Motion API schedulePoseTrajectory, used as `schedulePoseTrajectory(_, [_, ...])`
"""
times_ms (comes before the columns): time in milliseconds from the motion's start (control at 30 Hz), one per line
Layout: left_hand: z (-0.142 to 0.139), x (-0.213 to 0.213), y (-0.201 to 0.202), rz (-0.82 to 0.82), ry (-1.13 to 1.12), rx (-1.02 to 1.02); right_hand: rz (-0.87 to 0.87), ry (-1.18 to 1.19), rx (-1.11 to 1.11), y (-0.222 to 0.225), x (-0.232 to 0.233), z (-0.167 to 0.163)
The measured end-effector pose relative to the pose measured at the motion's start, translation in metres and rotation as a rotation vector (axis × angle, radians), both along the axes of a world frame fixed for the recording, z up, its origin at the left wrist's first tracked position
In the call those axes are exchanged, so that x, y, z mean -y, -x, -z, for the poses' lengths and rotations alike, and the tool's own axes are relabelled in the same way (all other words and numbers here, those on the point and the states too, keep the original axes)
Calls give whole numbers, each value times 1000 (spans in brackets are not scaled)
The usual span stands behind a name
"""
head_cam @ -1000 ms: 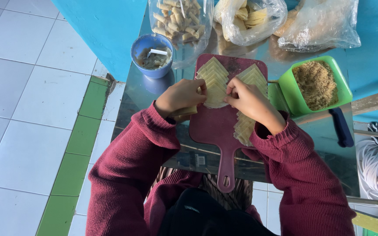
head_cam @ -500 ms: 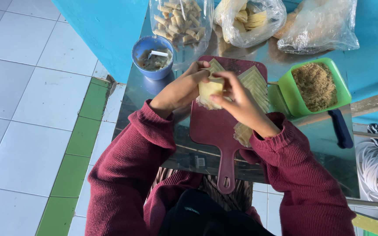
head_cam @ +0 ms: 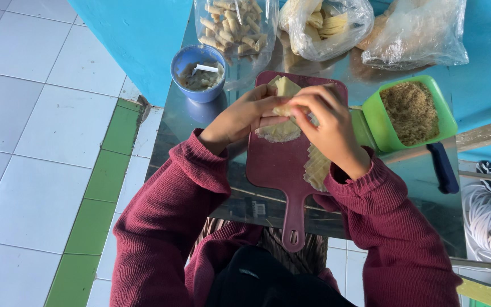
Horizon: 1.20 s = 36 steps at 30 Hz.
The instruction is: The person folds thin square pastry wrappers one at a time into triangular shapes by hand and arranges the folded pieces in rows on a red cutting board, building up a stack of folded wrappers.
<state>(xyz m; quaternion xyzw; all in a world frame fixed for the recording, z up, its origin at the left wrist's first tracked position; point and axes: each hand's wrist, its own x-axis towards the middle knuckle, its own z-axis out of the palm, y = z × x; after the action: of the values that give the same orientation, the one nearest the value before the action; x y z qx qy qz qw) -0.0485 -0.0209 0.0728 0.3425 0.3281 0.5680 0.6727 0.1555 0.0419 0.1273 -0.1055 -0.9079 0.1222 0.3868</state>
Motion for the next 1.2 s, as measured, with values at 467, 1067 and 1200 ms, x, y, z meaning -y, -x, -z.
schedulePoseTrajectory(467, [-1, 2, -2, -23, -7, -27, 13, 205, -43, -3, -2, 4])
schedulePoseTrajectory(1067, [34, -13, 8, -147, 39, 100, -105, 1194, -506, -15, -45, 32])
schedulePoseTrajectory(1200, [26, -11, -4, 6, 102, -186, -29, 642, -98, -15, -23, 28])
